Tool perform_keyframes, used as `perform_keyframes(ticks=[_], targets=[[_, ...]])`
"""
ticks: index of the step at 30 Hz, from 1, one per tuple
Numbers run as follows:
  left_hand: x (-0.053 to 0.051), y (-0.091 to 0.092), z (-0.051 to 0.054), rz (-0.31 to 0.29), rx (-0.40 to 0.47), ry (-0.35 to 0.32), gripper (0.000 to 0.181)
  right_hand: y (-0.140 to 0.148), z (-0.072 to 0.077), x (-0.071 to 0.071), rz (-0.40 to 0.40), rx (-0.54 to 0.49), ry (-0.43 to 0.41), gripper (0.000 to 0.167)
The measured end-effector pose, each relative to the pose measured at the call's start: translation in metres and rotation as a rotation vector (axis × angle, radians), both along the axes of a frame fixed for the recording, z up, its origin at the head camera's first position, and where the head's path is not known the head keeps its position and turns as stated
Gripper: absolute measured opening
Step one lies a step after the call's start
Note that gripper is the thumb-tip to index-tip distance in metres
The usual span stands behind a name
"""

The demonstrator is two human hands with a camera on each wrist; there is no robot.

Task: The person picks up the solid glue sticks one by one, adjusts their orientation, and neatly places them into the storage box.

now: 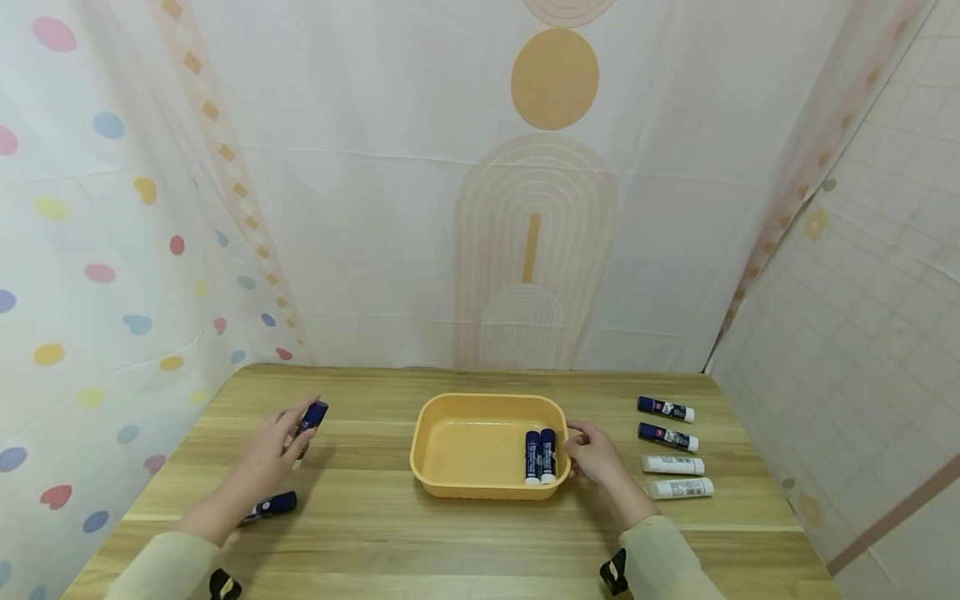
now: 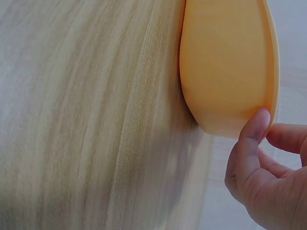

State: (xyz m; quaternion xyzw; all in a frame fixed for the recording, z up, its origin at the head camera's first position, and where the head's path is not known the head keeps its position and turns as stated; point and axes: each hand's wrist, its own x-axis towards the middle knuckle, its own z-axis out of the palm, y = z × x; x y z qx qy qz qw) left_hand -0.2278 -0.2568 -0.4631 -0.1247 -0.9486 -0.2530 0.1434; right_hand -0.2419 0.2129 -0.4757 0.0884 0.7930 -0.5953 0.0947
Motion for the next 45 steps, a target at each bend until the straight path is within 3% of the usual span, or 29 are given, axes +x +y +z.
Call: perform_keyframes(ticks=[9, 13, 20, 24, 36, 45], targets=[[-0.005, 0.032, 0.011, -0.048, 0.258, -0.061, 0.048, -0.001, 0.002, 0.0, -0.002, 0.003, -0.005, 0.045], [-0.008, 0.047, 0.013, -0.018, 0.365, -0.12, 0.048, -0.001, 0.001, 0.0, -0.005, 0.004, -0.005, 0.044], [-0.011, 0.077, 0.014, 0.052, 0.546, -0.287, 0.047, -0.001, 0.0, -0.001, -0.004, -0.015, 0.006, 0.044], [-0.01, 0.09, 0.014, 0.063, 0.569, -0.324, 0.047, -0.001, 0.0, -0.001, -0.004, -0.016, 0.004, 0.044], [-0.016, 0.129, 0.018, 0.056, 0.635, -0.317, 0.048, 0.0, 0.003, 0.0, 0.002, 0.007, 0.003, 0.045], [-0.02, 0.179, 0.025, -0.079, 0.619, -0.267, 0.043, 0.0, 0.004, 0.001, 0.011, 0.013, 0.009, 0.045]])
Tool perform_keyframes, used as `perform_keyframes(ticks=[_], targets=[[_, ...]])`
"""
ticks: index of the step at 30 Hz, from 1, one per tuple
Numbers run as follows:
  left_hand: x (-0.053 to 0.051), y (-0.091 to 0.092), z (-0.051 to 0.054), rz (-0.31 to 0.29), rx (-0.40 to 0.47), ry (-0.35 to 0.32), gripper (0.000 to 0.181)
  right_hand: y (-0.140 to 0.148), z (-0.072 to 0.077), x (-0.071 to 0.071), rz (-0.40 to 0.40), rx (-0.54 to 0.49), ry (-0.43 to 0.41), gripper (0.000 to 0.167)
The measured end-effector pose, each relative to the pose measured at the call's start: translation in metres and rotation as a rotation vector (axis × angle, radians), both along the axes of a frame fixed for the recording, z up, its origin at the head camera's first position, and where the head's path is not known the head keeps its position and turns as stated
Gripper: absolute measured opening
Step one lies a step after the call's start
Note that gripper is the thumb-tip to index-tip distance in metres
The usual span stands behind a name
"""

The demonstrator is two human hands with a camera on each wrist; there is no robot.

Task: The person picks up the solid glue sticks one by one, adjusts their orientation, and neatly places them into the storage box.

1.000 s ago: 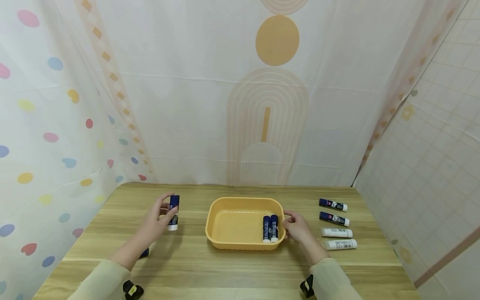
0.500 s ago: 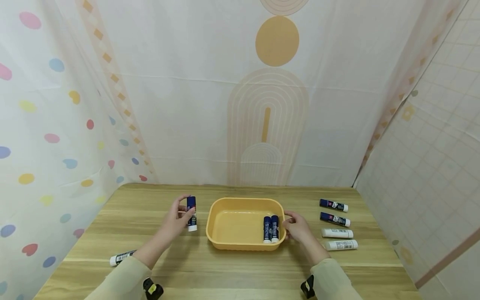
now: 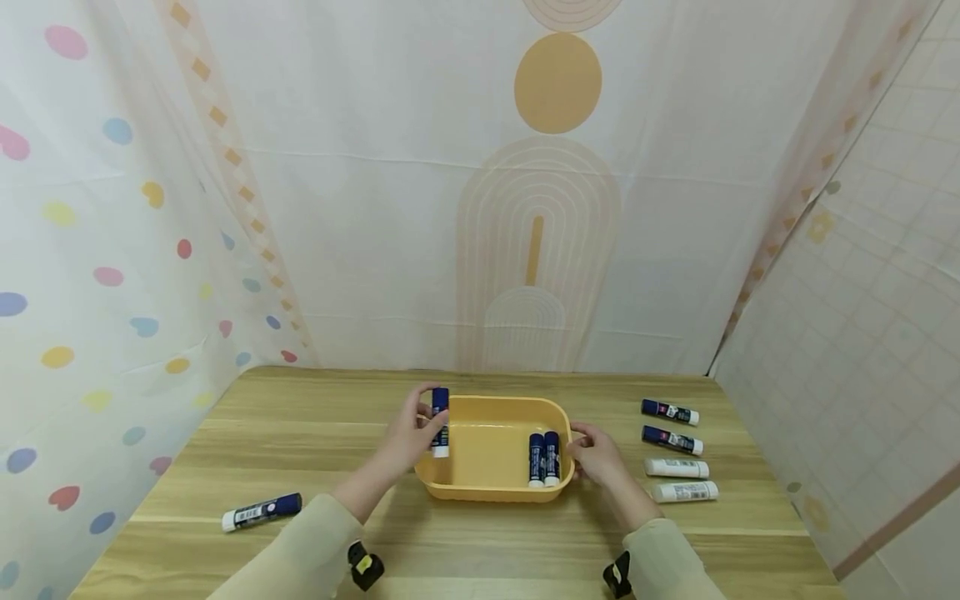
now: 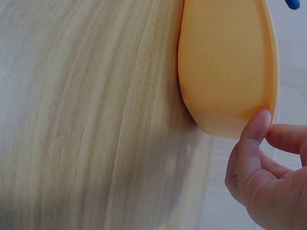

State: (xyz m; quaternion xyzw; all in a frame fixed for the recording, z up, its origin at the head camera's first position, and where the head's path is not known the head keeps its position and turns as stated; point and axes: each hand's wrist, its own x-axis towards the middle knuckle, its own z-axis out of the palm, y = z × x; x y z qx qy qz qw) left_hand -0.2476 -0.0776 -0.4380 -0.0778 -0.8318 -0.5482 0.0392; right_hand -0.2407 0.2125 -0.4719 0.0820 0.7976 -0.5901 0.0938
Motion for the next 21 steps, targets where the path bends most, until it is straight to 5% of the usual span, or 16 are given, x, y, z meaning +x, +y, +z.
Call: perform_keyframes(ticks=[5, 13, 21], targets=[[-0.001, 0.03, -0.004, 0.0, -0.034, 0.027, 0.043, 0.002, -0.001, 0.001, -0.003, 0.001, 0.003, 0.044], [0.005, 0.073, -0.022, -0.019, -0.046, -0.049, 0.043, 0.001, -0.003, -0.001, 0.003, -0.021, 0.01, 0.045], [0.005, 0.101, -0.032, 0.039, -0.166, -0.064, 0.038, 0.0, -0.002, 0.0, 0.0, -0.021, 0.008, 0.045]])
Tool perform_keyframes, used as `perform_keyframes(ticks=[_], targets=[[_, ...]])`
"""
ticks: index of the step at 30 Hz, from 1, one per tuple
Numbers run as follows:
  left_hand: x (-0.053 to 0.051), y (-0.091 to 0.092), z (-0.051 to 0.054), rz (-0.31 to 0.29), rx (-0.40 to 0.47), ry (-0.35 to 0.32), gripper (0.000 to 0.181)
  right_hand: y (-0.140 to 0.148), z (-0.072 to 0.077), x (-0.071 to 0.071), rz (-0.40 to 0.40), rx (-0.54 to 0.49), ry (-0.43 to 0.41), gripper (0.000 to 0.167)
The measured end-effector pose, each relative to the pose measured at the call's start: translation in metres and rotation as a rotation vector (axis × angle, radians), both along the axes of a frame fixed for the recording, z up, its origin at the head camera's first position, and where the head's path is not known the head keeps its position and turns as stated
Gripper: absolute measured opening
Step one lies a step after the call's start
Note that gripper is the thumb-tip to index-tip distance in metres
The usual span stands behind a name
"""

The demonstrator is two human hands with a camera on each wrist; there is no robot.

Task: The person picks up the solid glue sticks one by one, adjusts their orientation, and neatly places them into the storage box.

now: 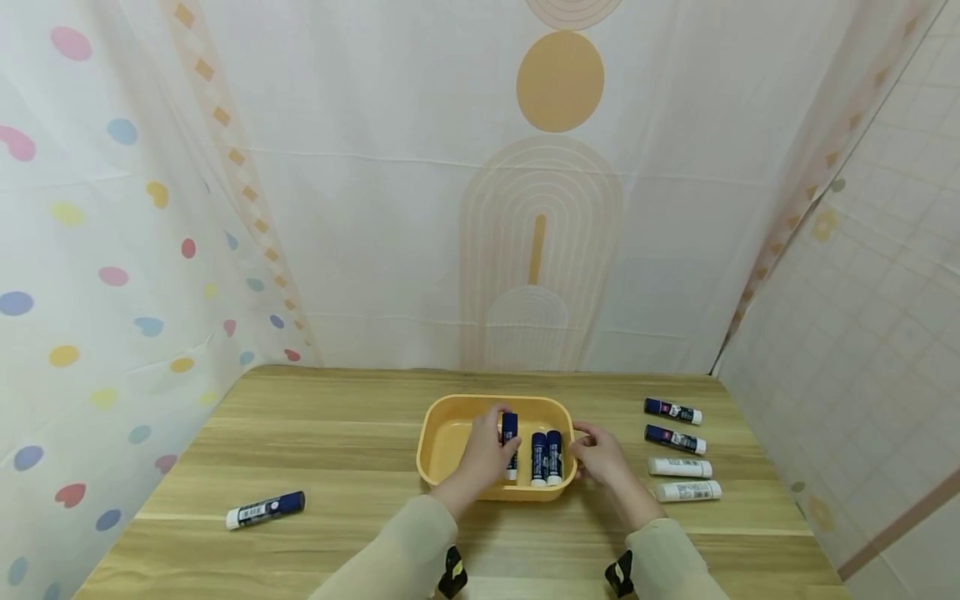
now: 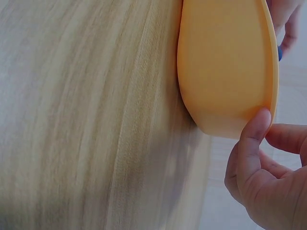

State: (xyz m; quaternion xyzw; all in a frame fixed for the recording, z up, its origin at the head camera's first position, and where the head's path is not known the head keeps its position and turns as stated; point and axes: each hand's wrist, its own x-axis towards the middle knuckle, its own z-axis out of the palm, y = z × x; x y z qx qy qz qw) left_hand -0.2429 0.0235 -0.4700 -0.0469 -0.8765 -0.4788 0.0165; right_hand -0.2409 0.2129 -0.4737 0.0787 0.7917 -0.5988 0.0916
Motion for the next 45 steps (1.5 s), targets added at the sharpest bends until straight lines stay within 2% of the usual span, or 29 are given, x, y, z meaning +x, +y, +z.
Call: perform_keyframes(ticks=[8, 17, 21, 29, 35, 40, 45], targets=[[0.0, 0.019, 0.0, 0.022, -0.071, -0.022, 0.039, 0.0, 0.001, 0.0, -0.004, 0.016, 0.0, 0.044], [0.001, 0.029, -0.006, 0.062, -0.166, -0.028, 0.038, 0.0, -0.001, 0.0, -0.01, -0.004, -0.005, 0.044], [0.001, 0.029, -0.007, 0.069, -0.148, -0.055, 0.038, -0.001, -0.001, 0.0, -0.003, -0.007, 0.003, 0.044], [0.0, 0.028, -0.007, 0.047, -0.117, -0.146, 0.038, -0.002, 0.0, 0.0, -0.002, 0.017, -0.005, 0.044], [-0.002, 0.029, -0.006, 0.086, -0.101, -0.209, 0.045, -0.001, -0.001, 0.0, -0.005, 0.019, -0.01, 0.044], [0.0, 0.028, -0.002, 0.075, -0.142, -0.224, 0.051, -0.001, 0.0, 0.0, -0.006, 0.011, -0.011, 0.044], [0.0, 0.027, 0.0, 0.069, -0.193, -0.218, 0.045, -0.001, 0.001, 0.0, -0.007, 0.009, -0.01, 0.045]])
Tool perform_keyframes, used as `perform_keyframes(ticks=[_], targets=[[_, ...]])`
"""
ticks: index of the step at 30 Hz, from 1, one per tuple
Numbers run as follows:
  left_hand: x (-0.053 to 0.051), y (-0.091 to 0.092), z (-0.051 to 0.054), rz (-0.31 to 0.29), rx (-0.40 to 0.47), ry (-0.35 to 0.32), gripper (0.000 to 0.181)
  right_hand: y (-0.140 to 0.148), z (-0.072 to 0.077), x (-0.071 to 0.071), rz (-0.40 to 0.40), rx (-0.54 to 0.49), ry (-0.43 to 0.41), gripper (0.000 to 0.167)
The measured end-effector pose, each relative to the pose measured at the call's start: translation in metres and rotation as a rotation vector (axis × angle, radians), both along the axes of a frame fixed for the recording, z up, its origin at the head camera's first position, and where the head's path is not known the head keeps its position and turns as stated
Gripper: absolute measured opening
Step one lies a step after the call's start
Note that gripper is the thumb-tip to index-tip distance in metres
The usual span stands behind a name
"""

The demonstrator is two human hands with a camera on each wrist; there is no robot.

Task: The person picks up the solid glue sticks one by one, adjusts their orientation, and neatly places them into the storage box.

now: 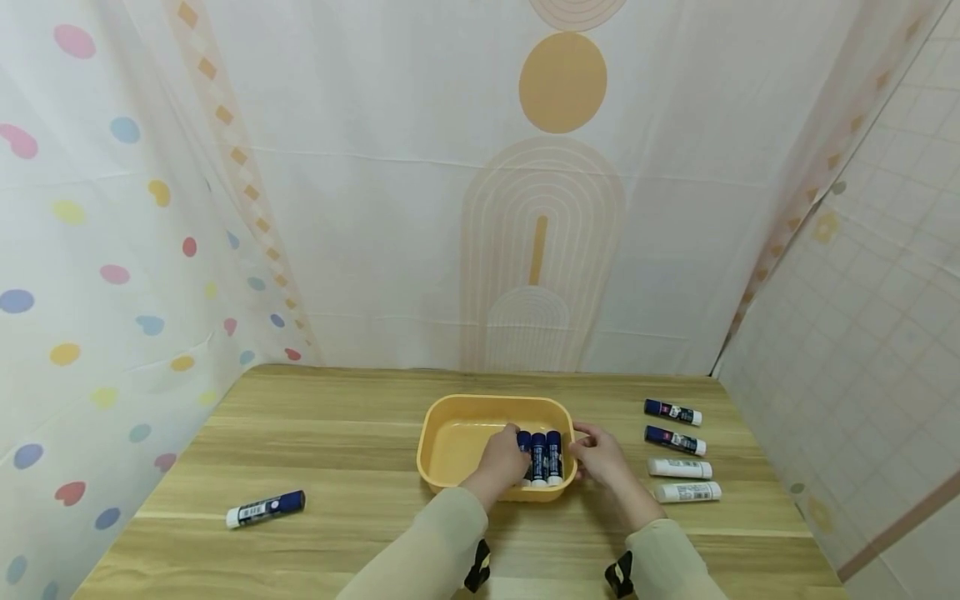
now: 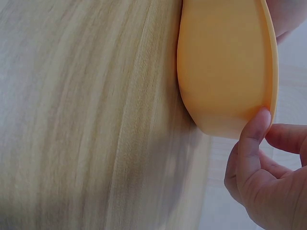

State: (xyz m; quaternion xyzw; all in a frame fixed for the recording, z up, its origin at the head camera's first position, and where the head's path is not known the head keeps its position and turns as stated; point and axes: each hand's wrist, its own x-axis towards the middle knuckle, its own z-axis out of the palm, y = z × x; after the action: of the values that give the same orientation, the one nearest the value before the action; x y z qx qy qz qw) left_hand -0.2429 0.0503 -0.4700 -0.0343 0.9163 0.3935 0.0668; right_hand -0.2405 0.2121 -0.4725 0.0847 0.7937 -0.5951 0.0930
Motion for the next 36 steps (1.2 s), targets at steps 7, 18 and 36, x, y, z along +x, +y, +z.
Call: perform_keyframes(ticks=[7, 18, 36], targets=[[0.0, -0.007, 0.001, -0.028, -0.074, 0.009, 0.04, 0.0, 0.001, 0.0, -0.001, -0.004, 0.003, 0.044], [0.001, -0.014, 0.007, -0.039, 0.049, -0.009, 0.048, 0.001, -0.001, -0.001, 0.007, 0.0, -0.008, 0.046], [-0.001, -0.024, 0.014, -0.069, -0.115, 0.06, 0.043, 0.01, -0.023, -0.014, 0.002, -0.055, -0.009, 0.047]])
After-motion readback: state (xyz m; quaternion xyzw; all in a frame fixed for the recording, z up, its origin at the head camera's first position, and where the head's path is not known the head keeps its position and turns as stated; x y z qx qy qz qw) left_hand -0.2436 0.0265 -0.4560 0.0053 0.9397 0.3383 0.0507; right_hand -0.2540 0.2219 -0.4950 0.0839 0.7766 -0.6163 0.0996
